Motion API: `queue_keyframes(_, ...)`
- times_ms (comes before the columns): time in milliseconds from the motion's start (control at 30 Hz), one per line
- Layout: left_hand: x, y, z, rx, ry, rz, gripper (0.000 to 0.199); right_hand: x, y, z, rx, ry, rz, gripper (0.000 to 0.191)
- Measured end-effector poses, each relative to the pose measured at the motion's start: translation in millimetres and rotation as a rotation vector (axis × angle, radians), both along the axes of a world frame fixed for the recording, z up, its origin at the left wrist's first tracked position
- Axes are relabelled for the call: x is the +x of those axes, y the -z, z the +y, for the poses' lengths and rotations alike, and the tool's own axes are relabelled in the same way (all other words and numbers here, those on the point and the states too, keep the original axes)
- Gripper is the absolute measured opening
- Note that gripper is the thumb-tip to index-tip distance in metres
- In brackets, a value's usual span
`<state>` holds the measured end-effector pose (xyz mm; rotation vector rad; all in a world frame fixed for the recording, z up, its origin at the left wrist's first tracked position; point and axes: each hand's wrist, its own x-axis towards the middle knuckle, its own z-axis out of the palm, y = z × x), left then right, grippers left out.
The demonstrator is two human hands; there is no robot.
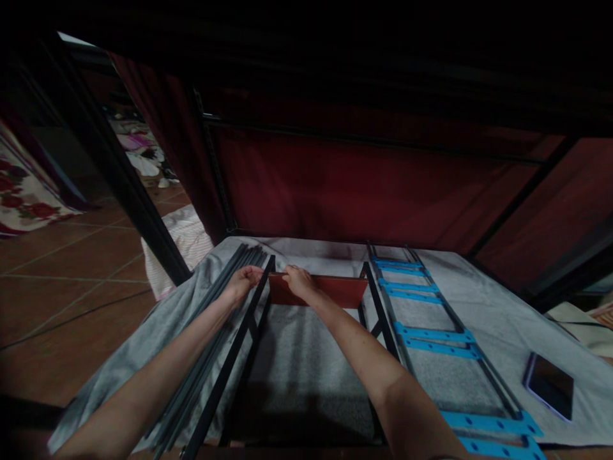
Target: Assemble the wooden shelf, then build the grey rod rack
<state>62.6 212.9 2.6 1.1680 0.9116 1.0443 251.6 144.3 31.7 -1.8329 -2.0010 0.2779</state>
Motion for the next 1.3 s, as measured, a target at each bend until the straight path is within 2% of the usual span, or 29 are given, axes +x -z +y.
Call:
queue_keyframes(300, 5.2, 2.3, 0.2, -0.005, -0.059, 0.019, 0.037, -0.8, -3.7, -1.9, -0.002, 0.002, 0.006, 0.014)
queue_keyframes(733, 3.0, 4.6, -1.2, -0.039, -0.045, 0.017, 0.041, -1.3, -6.9, -4.0, -0.022, 0.015, 0.014, 0.015)
queue_keyframes(1000, 1.2, -1.5, -1.5, -0.031, -0.024, 0.012, 0.042, -1.5, -5.6, -2.5, -0.022, 0.018, 0.027, 0.014)
queue_keyframes(1300, 6.0, 3.7, -0.3, -0.039, -0.072, -0.016, 0.039, -0.8, -2.7, 0.3, -0.025, 0.017, 0.015, 0.015)
